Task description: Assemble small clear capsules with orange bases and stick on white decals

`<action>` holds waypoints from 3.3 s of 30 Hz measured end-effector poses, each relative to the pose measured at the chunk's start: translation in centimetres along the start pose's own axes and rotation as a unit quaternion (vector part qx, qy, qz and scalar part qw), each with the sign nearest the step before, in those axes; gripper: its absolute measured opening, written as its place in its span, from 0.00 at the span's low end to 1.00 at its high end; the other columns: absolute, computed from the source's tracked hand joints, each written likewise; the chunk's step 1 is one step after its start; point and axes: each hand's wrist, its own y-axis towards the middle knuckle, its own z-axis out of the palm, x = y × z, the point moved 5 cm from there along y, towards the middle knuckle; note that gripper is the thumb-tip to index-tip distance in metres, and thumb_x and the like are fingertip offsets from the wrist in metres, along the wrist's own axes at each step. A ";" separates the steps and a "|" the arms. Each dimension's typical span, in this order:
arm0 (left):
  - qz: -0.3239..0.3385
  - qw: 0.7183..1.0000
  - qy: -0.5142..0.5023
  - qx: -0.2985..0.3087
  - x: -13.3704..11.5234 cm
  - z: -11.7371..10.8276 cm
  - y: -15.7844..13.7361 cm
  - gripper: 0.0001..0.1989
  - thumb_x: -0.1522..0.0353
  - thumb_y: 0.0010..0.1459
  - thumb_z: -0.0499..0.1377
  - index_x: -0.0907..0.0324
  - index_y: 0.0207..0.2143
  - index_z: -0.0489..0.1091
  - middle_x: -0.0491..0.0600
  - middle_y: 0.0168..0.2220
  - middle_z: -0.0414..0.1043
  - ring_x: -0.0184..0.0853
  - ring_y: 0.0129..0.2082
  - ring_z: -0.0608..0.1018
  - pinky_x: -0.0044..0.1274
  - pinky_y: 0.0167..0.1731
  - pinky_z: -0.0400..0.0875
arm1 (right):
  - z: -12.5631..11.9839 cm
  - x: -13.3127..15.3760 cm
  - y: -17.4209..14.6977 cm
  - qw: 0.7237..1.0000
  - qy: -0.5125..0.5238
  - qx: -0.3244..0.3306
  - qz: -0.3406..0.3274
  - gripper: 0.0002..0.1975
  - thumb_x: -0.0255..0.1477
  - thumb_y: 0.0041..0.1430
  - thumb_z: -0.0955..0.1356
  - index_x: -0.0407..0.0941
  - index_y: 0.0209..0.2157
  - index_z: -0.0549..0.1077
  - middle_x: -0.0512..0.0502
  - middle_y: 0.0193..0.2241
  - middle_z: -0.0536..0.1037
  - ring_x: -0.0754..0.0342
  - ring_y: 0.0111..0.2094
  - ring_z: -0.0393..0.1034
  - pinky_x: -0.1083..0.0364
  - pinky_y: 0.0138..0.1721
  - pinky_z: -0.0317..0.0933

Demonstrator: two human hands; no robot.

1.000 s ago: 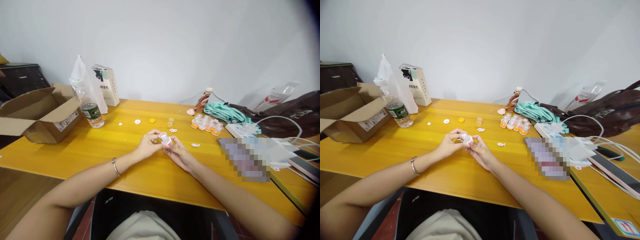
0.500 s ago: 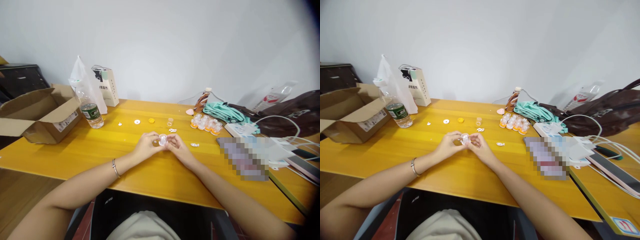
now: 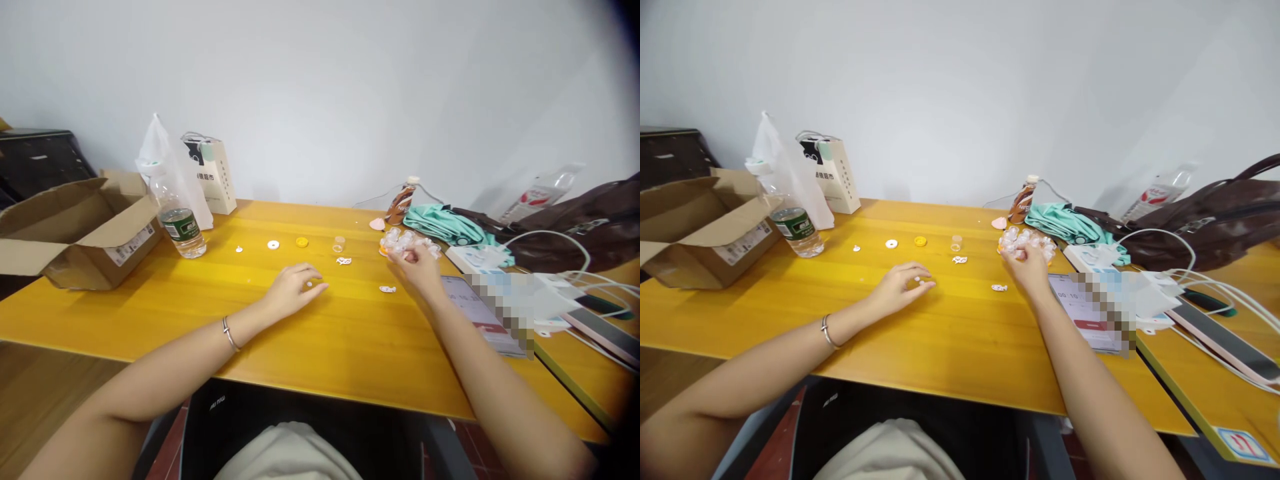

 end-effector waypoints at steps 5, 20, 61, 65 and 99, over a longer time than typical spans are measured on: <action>-0.040 0.999 0.022 0.026 1.0 -0.2 0.3 0.15 0.63 0.58 0.50 0.60 0.26 0.71 0.48 0.28 0.73 0.30 0.28 0.74 0.21 0.32 0.66 | 0.6 -4.1 1.1 0.997 -0.067 0.009 0.049 0.17 0.41 0.39 0.68 0.42 0.26 0.68 0.51 0.18 0.66 0.56 0.20 0.58 0.55 0.24 0.51; -0.307 0.886 0.348 0.003 11.9 -8.4 0.4 0.20 0.66 0.55 0.51 0.62 0.50 0.60 0.61 0.50 0.59 0.52 0.49 0.64 0.39 0.44 0.61 | 1.1 -5.1 1.6 0.997 -0.049 -0.029 0.045 0.21 0.38 0.42 0.68 0.43 0.36 0.58 0.47 0.20 0.68 0.50 0.21 0.63 0.51 0.25 0.54; -0.181 0.941 0.272 0.091 10.6 -2.8 1.4 0.12 0.67 0.59 0.46 0.61 0.38 0.67 0.57 0.41 0.70 0.42 0.43 0.71 0.32 0.44 0.60 | 3.2 1.3 -1.6 0.988 0.076 0.097 -0.091 0.12 0.37 0.51 0.63 0.44 0.33 0.68 0.47 0.25 0.72 0.55 0.25 0.65 0.56 0.27 0.59; -0.169 0.942 0.282 0.074 9.7 -3.1 1.8 0.11 0.69 0.59 0.46 0.61 0.34 0.67 0.57 0.36 0.69 0.42 0.40 0.72 0.32 0.41 0.61 | 3.1 1.5 -1.7 0.988 0.082 0.099 -0.091 0.11 0.36 0.51 0.63 0.44 0.32 0.69 0.47 0.25 0.71 0.56 0.25 0.64 0.56 0.27 0.58; -0.242 0.863 0.203 0.395 10.0 -8.8 -0.9 0.12 0.65 0.43 0.59 0.62 0.32 0.71 0.49 0.31 0.74 0.32 0.28 0.72 0.18 0.24 0.61 | 3.5 2.6 -2.5 0.982 0.113 0.124 -0.090 0.11 0.36 0.51 0.63 0.43 0.32 0.69 0.49 0.24 0.70 0.57 0.24 0.63 0.57 0.27 0.59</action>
